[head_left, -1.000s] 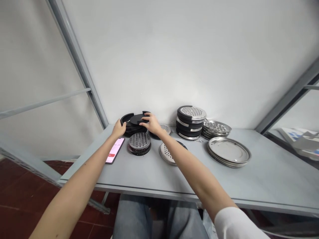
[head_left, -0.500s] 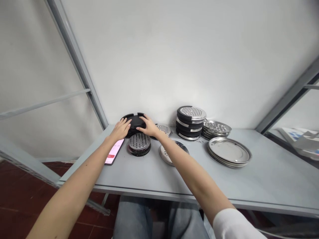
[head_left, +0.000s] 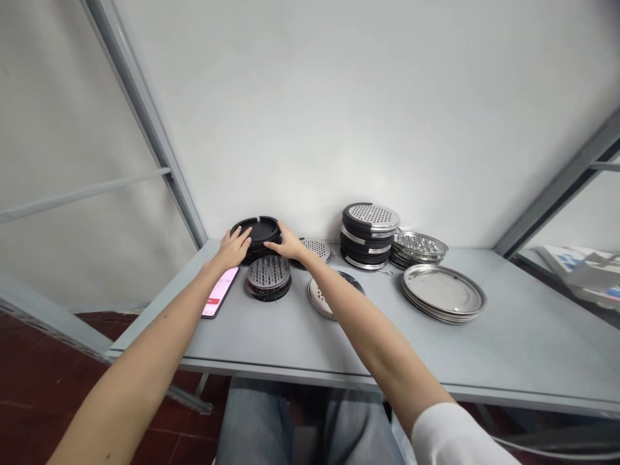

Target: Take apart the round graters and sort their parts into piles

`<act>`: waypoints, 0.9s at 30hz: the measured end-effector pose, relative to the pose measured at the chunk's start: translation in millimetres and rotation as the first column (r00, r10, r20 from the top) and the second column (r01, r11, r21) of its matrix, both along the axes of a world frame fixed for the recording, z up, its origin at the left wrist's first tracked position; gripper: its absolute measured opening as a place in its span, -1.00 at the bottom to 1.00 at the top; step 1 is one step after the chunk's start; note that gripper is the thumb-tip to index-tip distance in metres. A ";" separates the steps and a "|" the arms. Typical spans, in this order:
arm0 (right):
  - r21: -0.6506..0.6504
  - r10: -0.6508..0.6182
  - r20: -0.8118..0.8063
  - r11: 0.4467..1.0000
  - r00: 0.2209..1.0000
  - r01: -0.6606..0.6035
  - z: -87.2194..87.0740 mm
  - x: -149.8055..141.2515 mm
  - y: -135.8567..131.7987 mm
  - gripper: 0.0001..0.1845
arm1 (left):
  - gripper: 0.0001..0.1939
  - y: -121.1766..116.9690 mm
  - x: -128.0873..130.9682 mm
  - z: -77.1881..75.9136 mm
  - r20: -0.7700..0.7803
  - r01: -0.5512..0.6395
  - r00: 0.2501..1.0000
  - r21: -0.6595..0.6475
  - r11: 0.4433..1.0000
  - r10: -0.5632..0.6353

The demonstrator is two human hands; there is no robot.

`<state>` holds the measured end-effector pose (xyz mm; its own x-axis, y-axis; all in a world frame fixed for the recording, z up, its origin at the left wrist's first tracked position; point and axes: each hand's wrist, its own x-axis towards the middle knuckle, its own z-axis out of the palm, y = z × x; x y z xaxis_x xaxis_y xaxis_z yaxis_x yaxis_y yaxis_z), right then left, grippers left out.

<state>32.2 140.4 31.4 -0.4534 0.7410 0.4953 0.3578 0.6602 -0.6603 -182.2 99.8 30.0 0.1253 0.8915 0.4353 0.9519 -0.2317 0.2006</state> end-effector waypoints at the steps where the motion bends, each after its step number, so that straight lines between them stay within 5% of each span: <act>1: -0.012 0.001 0.012 1.000 1.000 -0.001 -1.1 0.1 2.1 -0.16 | -0.49 -0.2 0.8 0.8 -0.004 0.013 1.000 -0.005 1.000 -0.013; 10: -0.051 0.003 0.005 0.999 1.000 -0.003 -3.2 -0.1 7.8 -0.05 | -0.52 -5.2 6.5 7.6 -0.004 0.040 0.999 -0.014 0.999 -0.040; 17: 0.051 0.013 0.026 0.999 1.000 -0.015 6.3 0.3 5.7 -0.56 | -0.51 -2.6 3.5 4.5 0.038 -0.023 0.999 0.025 0.999 0.022; 27: 0.096 -0.001 0.149 0.995 0.989 -0.014 9.2 -6.6 10.2 -0.48 | -0.40 3.2 2.5 3.2 0.101 0.035 0.994 0.033 0.999 -0.038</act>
<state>25.6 150.7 40.6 -0.5320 0.6897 0.4912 0.4424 0.7210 -0.5333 -179.7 103.1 33.2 0.1113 0.8730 0.4748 0.9176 -0.2738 0.2883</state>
